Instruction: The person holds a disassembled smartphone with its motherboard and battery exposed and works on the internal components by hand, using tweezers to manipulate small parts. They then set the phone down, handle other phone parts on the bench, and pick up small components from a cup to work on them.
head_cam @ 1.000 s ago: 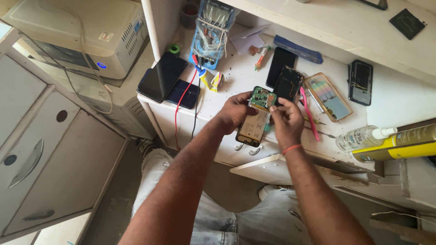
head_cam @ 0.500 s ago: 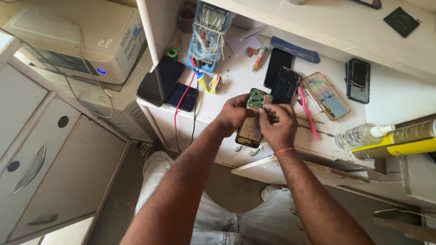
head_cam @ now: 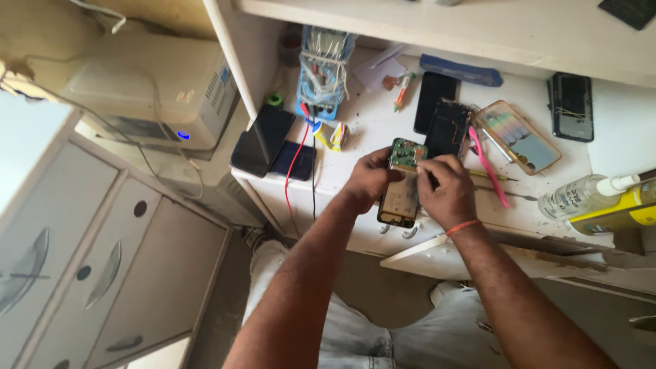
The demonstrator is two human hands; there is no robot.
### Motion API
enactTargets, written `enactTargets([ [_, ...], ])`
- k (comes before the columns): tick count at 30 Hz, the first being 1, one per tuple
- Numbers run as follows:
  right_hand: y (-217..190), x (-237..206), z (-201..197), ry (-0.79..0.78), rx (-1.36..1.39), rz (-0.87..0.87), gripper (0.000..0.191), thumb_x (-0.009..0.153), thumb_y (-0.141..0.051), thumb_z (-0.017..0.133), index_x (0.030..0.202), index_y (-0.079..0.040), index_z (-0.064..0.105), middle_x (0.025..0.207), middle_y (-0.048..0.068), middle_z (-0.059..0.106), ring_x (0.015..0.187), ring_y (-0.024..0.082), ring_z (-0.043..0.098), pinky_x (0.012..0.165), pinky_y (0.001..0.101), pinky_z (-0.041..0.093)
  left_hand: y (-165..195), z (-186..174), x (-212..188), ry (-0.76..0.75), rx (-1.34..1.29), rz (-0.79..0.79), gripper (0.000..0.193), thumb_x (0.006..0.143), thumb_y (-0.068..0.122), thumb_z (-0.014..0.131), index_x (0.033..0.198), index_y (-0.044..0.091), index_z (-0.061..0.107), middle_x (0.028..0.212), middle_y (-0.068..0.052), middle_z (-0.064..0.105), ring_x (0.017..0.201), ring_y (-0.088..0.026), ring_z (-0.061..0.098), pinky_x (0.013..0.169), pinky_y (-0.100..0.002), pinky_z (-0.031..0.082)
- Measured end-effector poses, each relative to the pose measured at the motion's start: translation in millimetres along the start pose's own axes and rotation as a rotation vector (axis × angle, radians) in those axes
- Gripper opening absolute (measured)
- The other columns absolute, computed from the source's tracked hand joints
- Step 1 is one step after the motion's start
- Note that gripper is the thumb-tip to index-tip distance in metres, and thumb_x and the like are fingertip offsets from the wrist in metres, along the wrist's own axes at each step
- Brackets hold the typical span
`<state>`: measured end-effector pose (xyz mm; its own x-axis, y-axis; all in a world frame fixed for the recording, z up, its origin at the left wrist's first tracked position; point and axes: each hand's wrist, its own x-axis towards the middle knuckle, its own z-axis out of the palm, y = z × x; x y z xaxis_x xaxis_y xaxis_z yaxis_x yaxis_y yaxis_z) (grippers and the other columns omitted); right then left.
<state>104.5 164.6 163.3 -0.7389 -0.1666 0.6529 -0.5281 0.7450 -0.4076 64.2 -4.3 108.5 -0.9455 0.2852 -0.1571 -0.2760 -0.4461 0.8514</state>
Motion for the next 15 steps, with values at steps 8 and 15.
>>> enactTargets([
  [8,4,11,-14,-0.135,0.067,-0.110,0.012,0.089,-0.003,0.072,0.101,-0.007,0.074,0.095,0.011,0.068,0.082,0.032,0.070,0.071,0.0415,0.057,4,-3,-3,-0.089,-0.017,0.044,0.047,0.084,-0.008,0.065,0.129,0.003,0.068,0.110,-0.007,0.074,0.095,-0.018,0.071,0.083,-0.033,0.060],
  [15,5,10,-13,-0.194,-0.002,-0.113,0.016,0.087,-0.005,0.068,0.101,-0.008,0.075,0.097,0.011,0.068,0.082,0.034,0.070,0.070,0.0435,0.057,10,-4,-11,-0.038,-0.026,-0.049,0.042,0.082,-0.008,0.065,0.122,0.004,0.069,0.103,-0.007,0.074,0.087,-0.020,0.072,0.074,-0.037,0.061],
])
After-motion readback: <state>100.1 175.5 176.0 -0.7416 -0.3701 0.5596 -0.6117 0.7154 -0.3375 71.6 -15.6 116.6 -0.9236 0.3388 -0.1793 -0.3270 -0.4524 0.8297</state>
